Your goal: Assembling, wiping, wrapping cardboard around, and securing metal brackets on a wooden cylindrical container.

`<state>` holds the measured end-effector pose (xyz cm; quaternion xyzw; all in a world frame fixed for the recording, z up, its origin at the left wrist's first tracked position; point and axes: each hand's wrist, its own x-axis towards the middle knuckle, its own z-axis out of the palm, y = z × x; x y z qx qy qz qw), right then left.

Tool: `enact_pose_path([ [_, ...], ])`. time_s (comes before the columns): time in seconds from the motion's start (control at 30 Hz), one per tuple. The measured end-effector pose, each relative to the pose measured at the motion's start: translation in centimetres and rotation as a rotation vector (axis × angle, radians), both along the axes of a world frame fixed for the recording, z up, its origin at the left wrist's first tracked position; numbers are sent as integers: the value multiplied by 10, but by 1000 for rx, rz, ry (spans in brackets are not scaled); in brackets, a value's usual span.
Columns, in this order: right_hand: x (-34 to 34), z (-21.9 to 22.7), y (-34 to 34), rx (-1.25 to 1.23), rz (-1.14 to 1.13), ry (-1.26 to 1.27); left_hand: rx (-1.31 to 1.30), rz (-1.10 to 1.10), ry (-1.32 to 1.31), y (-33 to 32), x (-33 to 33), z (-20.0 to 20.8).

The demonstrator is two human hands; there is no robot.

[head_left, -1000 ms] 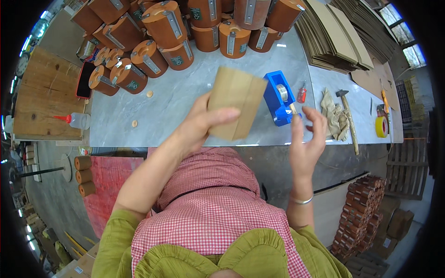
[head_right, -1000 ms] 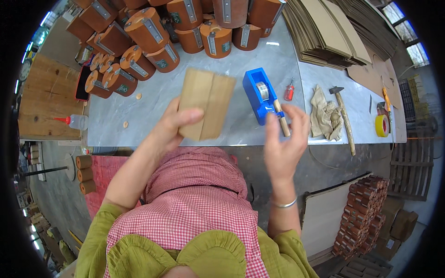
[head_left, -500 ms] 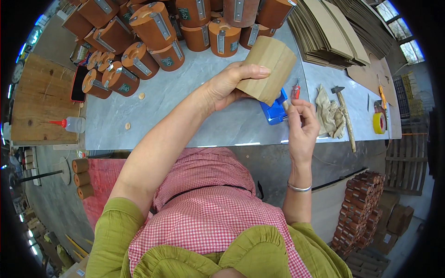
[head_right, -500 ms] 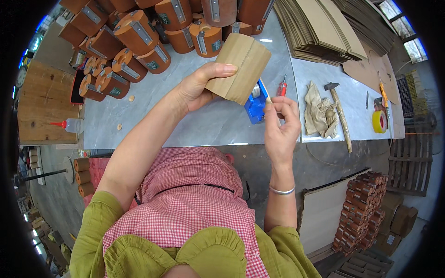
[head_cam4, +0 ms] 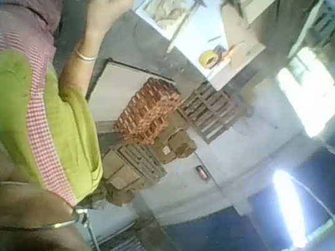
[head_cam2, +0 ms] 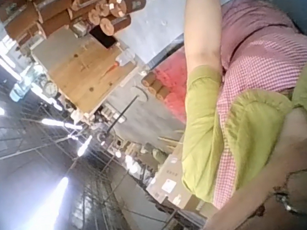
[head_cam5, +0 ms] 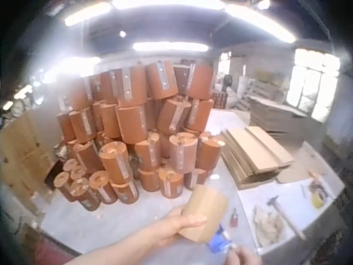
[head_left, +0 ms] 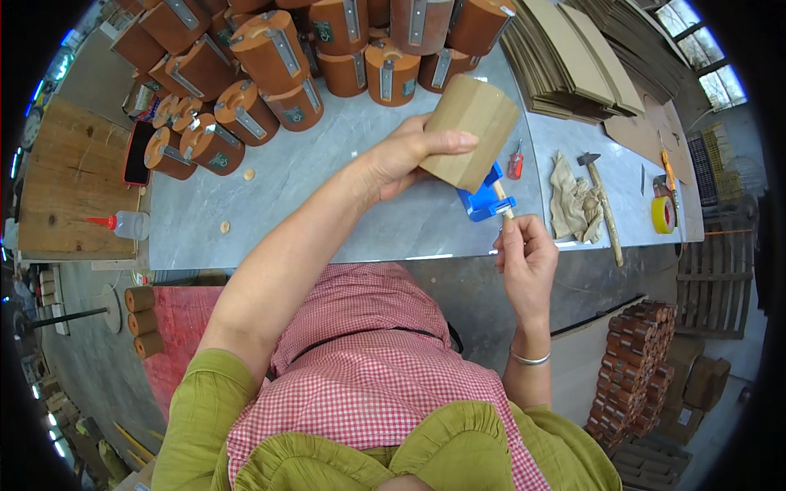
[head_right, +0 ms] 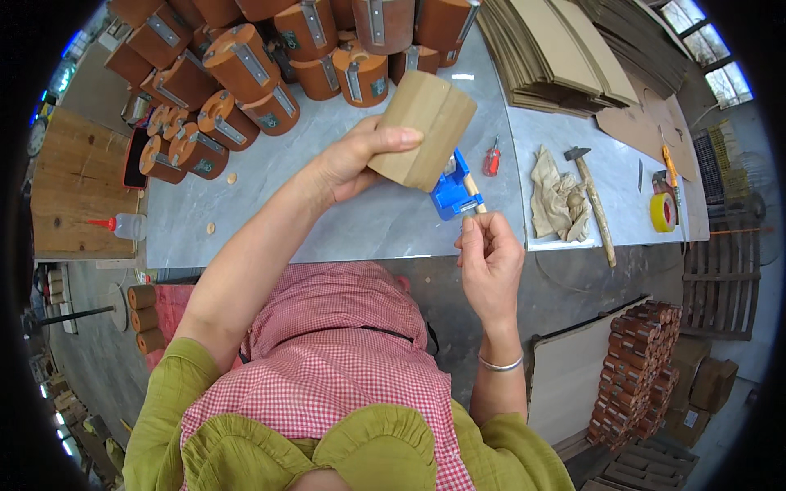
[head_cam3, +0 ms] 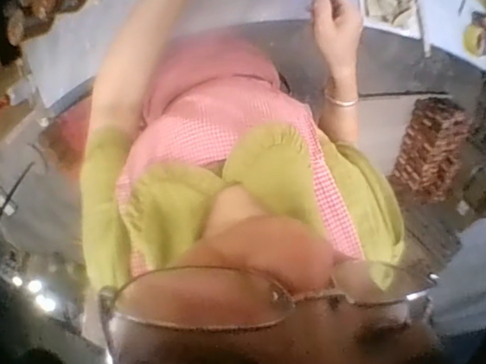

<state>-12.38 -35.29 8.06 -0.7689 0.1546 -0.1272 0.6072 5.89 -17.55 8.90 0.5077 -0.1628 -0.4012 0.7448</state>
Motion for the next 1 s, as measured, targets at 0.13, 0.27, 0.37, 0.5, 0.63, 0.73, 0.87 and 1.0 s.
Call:
enact_pose_path([
  [0.13, 24, 45, 1, -90, 165, -210, -10, 42, -104, 6, -14, 5],
  [0.27, 48, 67, 18, -139, 351, -299, 57, 132, -264, 15, -28, 9],
  [0.37, 62, 65, 23, -253, 317, -214, 109, 163, -310, 22, -34, 14],
  [0.5, 61, 56, 31, -254, 271, -163, 111, 164, -243, 34, -45, 10],
  [0.63, 59, 42, 23, -386, 218, -142, 66, 127, -136, 47, -55, 14],
  [0.73, 57, 32, 20, -438, 215, 58, -52, 133, -165, 58, -68, 16],
  [0.87, 50, 37, 55, -43, 294, -153, -163, 142, 29, 67, -76, 5],
  [1.0, 41, 39, 67, 88, 394, -137, -182, 109, -6, 84, -74, 4],
])
